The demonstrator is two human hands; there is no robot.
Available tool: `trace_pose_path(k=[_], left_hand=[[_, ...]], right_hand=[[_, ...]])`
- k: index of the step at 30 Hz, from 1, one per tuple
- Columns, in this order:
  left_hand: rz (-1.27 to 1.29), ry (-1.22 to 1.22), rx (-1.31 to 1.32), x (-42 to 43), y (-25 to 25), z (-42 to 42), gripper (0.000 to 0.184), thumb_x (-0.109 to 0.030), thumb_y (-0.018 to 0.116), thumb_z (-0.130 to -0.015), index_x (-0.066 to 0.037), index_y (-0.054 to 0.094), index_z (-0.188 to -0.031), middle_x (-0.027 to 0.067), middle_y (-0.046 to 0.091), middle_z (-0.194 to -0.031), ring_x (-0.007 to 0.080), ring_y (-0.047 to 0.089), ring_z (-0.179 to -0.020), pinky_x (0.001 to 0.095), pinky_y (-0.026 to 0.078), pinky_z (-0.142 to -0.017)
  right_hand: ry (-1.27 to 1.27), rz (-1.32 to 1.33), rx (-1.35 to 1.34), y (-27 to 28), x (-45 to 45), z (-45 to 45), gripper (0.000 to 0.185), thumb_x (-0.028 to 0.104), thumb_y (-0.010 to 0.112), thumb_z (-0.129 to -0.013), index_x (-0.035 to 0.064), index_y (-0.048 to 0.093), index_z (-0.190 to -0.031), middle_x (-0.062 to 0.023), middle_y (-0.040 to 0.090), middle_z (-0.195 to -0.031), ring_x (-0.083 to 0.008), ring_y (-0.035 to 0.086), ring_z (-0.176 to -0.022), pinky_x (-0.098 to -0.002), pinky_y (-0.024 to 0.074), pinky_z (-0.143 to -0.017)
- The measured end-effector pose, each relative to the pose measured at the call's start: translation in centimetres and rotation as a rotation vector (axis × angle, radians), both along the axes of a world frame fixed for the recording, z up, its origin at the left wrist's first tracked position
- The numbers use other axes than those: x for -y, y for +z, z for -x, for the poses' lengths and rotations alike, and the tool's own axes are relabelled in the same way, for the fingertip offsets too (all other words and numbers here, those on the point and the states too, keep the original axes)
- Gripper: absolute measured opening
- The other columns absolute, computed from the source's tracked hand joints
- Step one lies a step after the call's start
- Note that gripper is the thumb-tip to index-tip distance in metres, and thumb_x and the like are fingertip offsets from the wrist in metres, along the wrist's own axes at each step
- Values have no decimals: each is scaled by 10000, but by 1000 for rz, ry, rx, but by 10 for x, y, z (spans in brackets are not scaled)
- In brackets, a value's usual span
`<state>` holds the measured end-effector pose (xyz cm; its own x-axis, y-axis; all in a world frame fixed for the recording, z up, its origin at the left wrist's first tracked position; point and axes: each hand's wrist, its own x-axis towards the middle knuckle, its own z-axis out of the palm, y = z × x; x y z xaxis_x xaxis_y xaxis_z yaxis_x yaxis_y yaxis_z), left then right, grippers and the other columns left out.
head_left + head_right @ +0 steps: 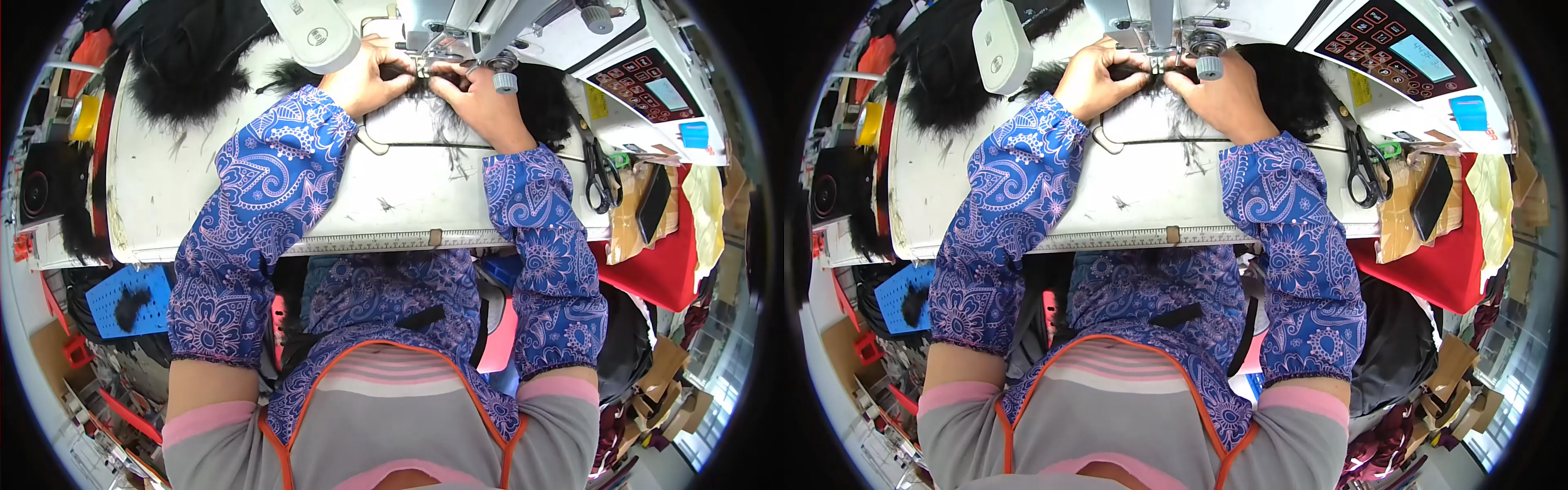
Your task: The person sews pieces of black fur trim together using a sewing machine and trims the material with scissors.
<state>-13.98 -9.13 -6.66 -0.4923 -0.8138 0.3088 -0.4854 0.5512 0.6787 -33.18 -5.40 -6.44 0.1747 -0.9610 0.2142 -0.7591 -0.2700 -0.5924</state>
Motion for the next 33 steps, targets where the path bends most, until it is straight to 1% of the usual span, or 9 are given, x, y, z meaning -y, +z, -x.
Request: trace_pose_path(k=[3,4,9,12,23,24,28,31,33], left_hand=[[5,-84,-5,-1,1,-2,175,-92,725,-692,-53,684,-857,82,597,-794,190,571,-811,280,461,-752],[75,-8,-1,-4,1,1,168,-102,727,-693,-57,686,-850,75,589,-785,190,565,-807,283,456,-760],[174,35,-7,-1,-2,4,166,-122,728,-694,-60,693,-844,73,570,-760,192,556,-773,282,455,-735],[136,34,-36,0,-1,3,138,-111,706,-673,-79,688,-806,77,636,-797,225,588,-840,329,475,-761],[72,55,-13,-1,3,6,120,-118,690,-683,-59,682,-787,75,627,-779,217,576,-828,313,470,-765],[133,55,-10,0,1,5,124,-126,690,-686,-68,685,-796,79,628,-779,216,577,-831,318,472,-758],[115,69,-5,5,-7,6,132,-138,692,-685,-79,688,-803,84,627,-783,219,578,-828,321,473,-754],[152,89,-81,7,-8,7,141,-151,694,-686,-91,692,-814,82,630,-789,220,584,-821,323,475,-744],[153,76,-8,5,-5,5,149,-125,701,-698,-47,689,-824,80,584,-755,189,577,-757,275,471,-707]], right_hand=[[26,18,-21,6,-9,2,221,223,650,-793,65,658,-948,-43,650,-802,-116,605,-733,-240,474,-675],[15,-11,-43,7,-8,1,228,229,653,-791,68,661,-953,-40,661,-821,-107,610,-737,-224,475,-677],[-40,18,-13,-3,-2,3,228,215,649,-797,67,662,-969,-41,669,-855,-99,615,-760,-217,478,-708],[-34,10,-16,-2,-1,3,224,208,649,-796,62,662,-966,-43,670,-864,-99,615,-771,-220,477,-718],[-51,41,-108,2,0,3,216,244,646,-792,89,667,-941,-56,665,-863,-162,626,-781,-260,481,-717],[-49,42,-109,1,1,3,216,244,646,-792,89,667,-941,-56,665,-863,-162,626,-781,-260,481,-717],[-56,79,-110,-1,3,2,236,264,637,-795,88,662,-950,-67,664,-854,-182,631,-769,-268,481,-710],[-78,62,-125,-2,5,3,249,278,633,-797,87,658,-955,-73,663,-852,-191,632,-765,-275,481,-710],[-77,54,-114,0,5,2,256,283,632,-797,84,656,-957,-76,663,-853,-195,633,-764,-280,481,-711]])
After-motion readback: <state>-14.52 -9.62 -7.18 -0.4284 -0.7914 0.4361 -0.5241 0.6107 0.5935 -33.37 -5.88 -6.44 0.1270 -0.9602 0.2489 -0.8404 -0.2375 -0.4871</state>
